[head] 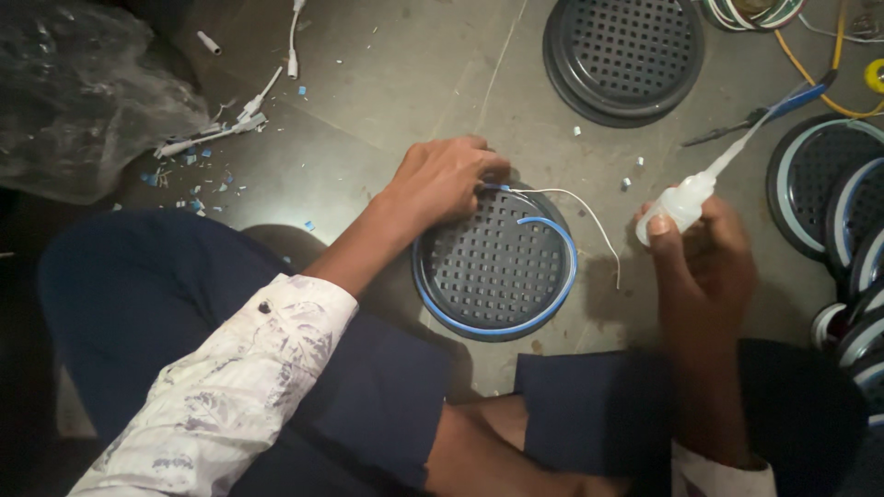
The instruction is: The person sits on the floor and assembles speaker grilles by inserting a blue LED strip into the perimeter channel, applying glue from a white bottle, and using pliers to trim or adjust components. They handle multiple grilles, wires, and tools throughout the process.
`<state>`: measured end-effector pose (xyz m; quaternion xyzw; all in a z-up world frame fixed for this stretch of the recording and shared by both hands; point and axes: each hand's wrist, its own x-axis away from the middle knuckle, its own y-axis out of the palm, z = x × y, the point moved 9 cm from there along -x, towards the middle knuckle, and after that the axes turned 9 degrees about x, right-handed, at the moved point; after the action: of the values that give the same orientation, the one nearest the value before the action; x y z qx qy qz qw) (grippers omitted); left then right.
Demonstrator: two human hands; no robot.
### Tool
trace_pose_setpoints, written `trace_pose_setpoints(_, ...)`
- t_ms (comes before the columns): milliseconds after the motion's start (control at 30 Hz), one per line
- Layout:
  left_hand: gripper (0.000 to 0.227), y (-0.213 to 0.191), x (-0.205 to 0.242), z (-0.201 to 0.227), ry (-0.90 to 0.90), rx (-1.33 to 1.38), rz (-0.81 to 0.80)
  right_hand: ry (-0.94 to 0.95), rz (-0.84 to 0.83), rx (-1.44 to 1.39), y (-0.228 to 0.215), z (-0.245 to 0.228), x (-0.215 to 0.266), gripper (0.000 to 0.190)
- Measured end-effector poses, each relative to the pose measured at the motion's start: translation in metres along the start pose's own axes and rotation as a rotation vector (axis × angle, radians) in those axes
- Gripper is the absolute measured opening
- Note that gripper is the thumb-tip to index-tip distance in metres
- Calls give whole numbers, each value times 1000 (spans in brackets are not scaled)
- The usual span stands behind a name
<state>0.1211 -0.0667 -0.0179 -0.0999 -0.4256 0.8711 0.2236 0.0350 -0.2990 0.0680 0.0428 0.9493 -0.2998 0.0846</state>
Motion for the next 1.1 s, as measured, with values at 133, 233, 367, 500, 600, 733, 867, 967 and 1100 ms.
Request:
trace_pose_setpoints(133, 39, -5, 2, 3, 2, 24, 20, -10, 63, 58, -9, -1, 5, 26)
trace_pose_setpoints(233, 38, -6, 2, 1, -19, 2, 13, -4, 62, -23, -9, 5, 8, 28)
trace_pose_setpoints(367, 42, -8, 2, 0, -15, 18, 22, -20, 45, -62, -5, 9, 8, 24)
trace_pose_setpoints(500, 39, -9, 3, -1, -20, 3, 21, -40, -13, -62, 2, 6, 4, 28)
trace_pose_setpoints(600, 41, -8, 4, -1, -34, 18, 11, -32, -13, -145, 4, 3, 0, 33)
trace_pose_setpoints(733, 38, -11, 4, 1, -13, 3, 18, -11, 2, -10, 7, 2, -7, 33)
trace_pose_setpoints(867, 39, -11, 4, 2, -8, 11, 7, 4, -24, 85, 10, 8, -9, 33)
trace_pose_setpoints(967, 38, -11, 5, 1, -12, 5, 2, 16, -51, 121, 14, 14, -8, 34)
trace_pose_setpoints(1100, 37, -12, 6, 2, 5, -24, 25, 9, -33, 206, 16, 17, -8, 34)
